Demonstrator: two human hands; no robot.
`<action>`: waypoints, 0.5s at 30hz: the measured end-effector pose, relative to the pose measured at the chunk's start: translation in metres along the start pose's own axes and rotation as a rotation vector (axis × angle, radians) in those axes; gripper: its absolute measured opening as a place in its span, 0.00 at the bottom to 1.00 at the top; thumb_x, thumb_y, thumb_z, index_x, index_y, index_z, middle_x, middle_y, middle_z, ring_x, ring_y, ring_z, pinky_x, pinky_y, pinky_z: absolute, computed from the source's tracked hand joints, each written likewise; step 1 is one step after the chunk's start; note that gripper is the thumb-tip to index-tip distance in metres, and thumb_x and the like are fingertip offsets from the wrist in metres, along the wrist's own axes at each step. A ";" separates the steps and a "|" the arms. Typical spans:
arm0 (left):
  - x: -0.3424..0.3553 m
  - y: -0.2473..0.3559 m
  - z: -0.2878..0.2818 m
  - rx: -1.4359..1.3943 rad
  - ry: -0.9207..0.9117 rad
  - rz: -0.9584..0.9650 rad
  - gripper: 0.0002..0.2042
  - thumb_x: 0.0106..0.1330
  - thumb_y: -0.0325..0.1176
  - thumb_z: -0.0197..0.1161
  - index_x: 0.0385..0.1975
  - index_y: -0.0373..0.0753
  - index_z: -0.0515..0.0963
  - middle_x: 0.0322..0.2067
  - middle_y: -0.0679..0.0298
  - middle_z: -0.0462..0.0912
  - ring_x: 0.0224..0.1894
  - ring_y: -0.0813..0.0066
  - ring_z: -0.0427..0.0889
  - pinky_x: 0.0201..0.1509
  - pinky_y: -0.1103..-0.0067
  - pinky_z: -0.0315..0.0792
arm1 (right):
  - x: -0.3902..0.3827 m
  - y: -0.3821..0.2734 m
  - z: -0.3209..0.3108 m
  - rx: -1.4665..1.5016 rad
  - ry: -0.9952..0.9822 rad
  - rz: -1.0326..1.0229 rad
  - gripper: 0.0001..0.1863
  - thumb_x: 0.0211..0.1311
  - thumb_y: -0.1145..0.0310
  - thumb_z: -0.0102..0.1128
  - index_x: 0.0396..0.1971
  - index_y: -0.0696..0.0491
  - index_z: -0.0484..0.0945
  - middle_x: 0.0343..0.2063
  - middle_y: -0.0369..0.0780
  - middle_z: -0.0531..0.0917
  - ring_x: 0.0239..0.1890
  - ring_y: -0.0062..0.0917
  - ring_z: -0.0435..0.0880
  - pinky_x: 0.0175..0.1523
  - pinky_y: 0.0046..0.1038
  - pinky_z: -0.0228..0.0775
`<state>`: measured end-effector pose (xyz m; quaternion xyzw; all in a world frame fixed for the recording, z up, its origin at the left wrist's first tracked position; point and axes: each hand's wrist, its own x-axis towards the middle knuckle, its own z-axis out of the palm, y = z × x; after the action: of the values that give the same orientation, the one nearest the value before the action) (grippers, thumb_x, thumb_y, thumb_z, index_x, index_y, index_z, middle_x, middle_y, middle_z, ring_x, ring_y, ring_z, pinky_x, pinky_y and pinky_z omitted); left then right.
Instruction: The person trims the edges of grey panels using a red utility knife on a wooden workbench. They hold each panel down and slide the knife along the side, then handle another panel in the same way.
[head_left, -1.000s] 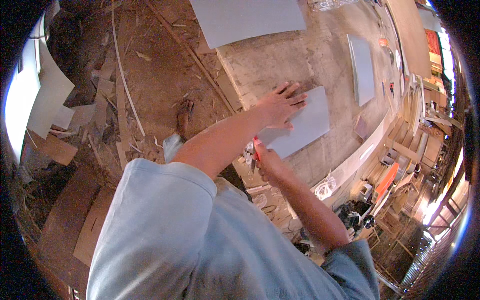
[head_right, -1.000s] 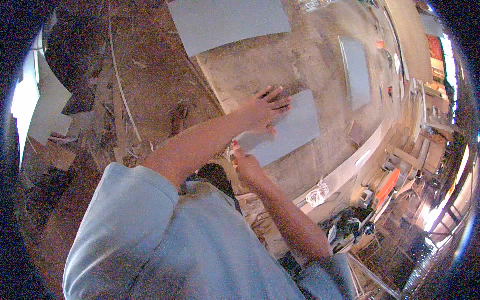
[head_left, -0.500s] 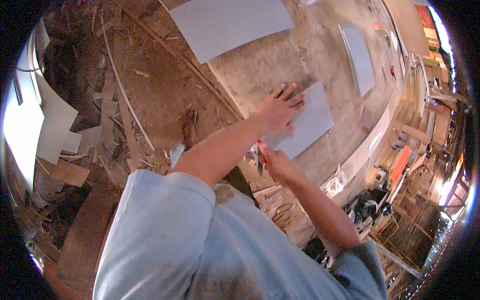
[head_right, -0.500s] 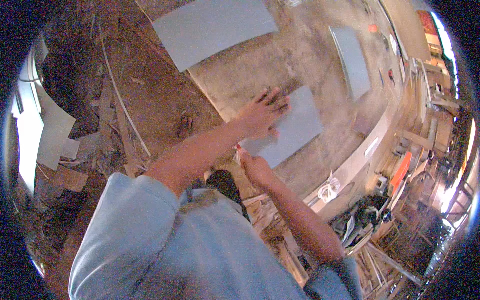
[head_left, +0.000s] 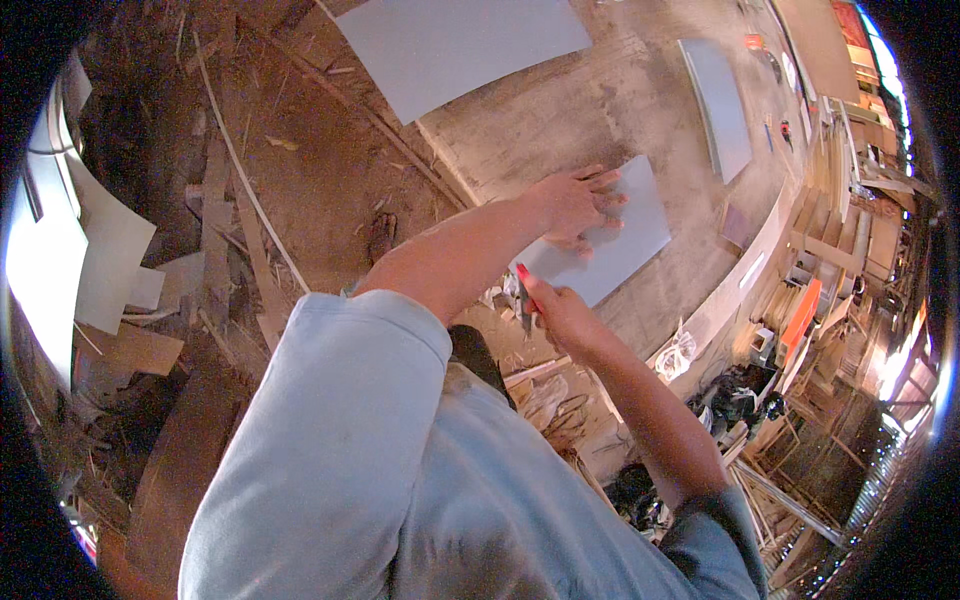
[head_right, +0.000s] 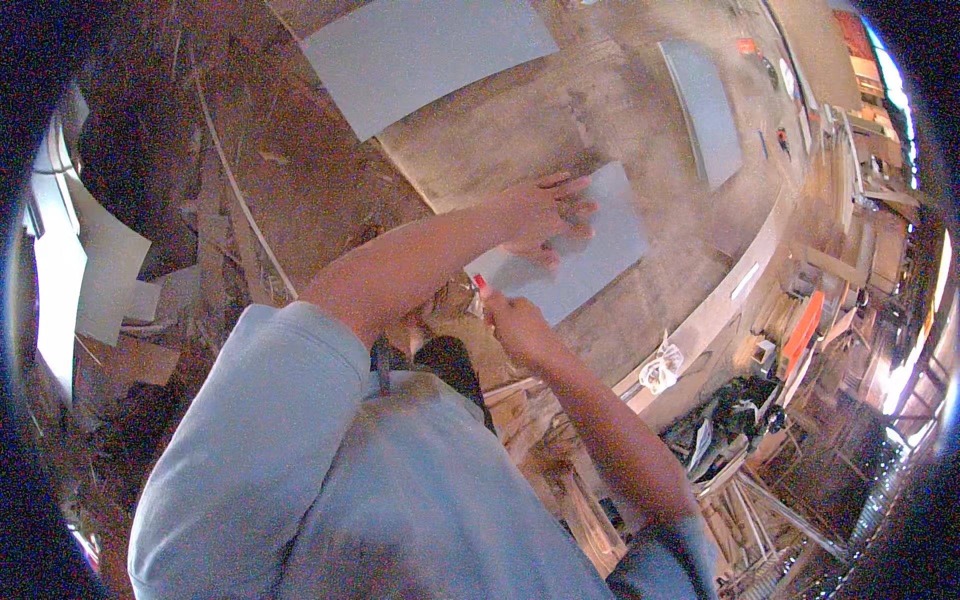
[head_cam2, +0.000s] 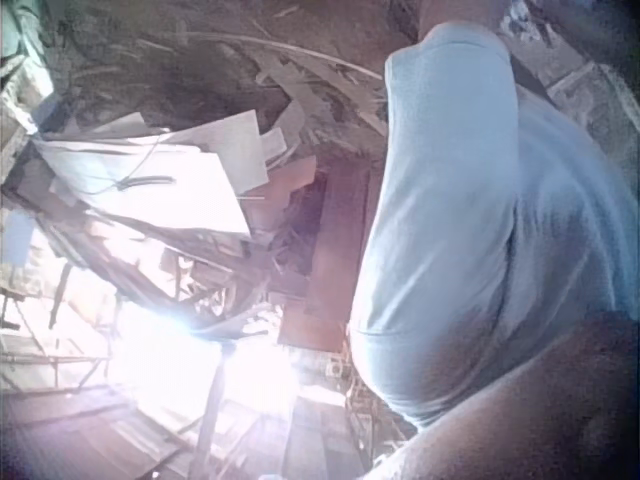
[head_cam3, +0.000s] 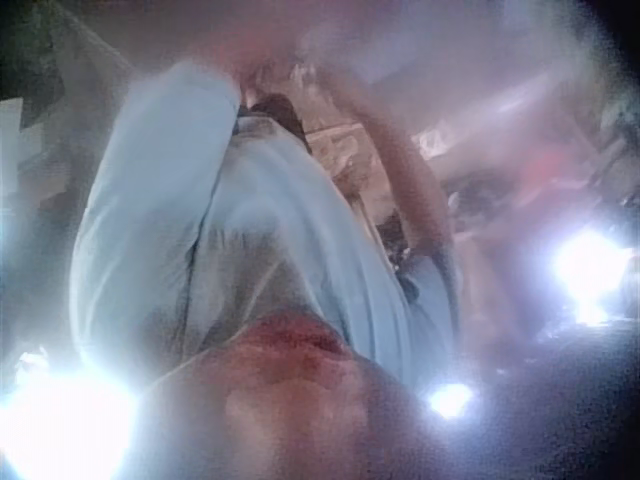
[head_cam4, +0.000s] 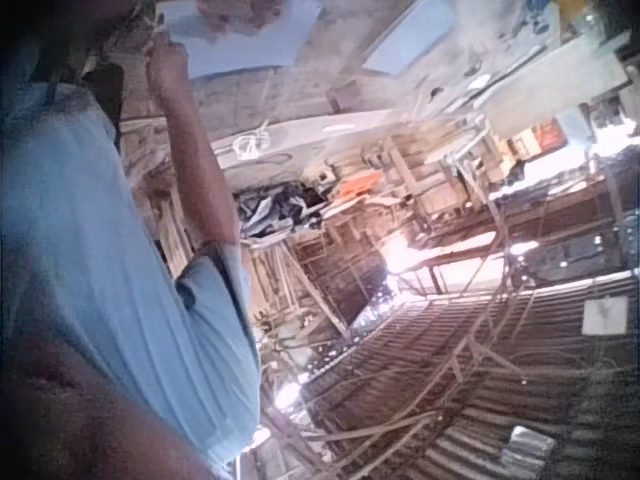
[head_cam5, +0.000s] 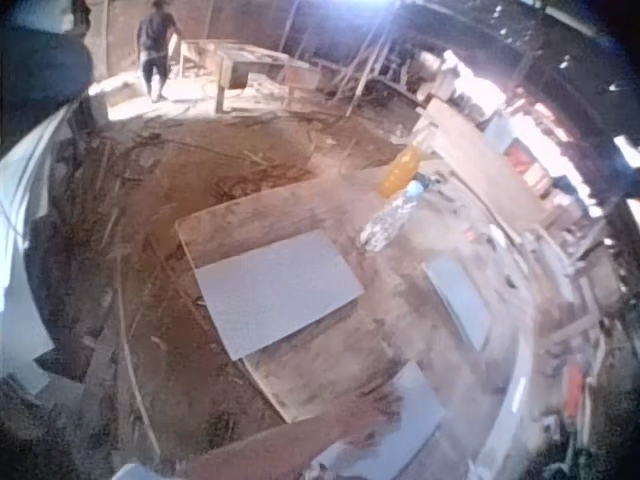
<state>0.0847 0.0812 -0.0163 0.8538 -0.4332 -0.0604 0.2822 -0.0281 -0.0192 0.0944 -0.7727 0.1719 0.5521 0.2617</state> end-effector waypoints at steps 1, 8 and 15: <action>0.001 0.003 0.003 -0.003 0.007 -0.003 0.36 0.63 0.63 0.61 0.71 0.60 0.66 0.78 0.69 0.51 0.81 0.58 0.37 0.83 0.58 0.33 | 0.005 0.003 0.002 -0.032 0.011 -0.007 0.33 0.71 0.33 0.43 0.28 0.52 0.74 0.19 0.33 0.67 0.18 0.23 0.64 0.24 0.29 0.52; -0.005 0.002 -0.011 0.014 -0.046 -0.064 0.36 0.63 0.63 0.61 0.72 0.62 0.65 0.78 0.70 0.51 0.81 0.57 0.38 0.83 0.58 0.34 | 0.002 -0.002 0.001 -0.095 0.039 -0.042 0.32 0.70 0.33 0.47 0.24 0.50 0.72 0.16 0.30 0.65 0.14 0.19 0.61 0.19 0.28 0.51; -0.003 -0.001 0.003 -0.026 0.038 -0.053 0.37 0.60 0.64 0.62 0.71 0.60 0.67 0.78 0.68 0.52 0.80 0.48 0.38 0.82 0.55 0.35 | 0.008 0.002 -0.008 -0.084 -0.011 -0.078 0.33 0.69 0.31 0.47 0.29 0.52 0.73 0.16 0.30 0.65 0.14 0.20 0.63 0.19 0.29 0.53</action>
<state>0.0826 0.0830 -0.0204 0.8623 -0.4043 -0.0573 0.2995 -0.0205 -0.0250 0.0888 -0.7859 0.1170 0.5526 0.2515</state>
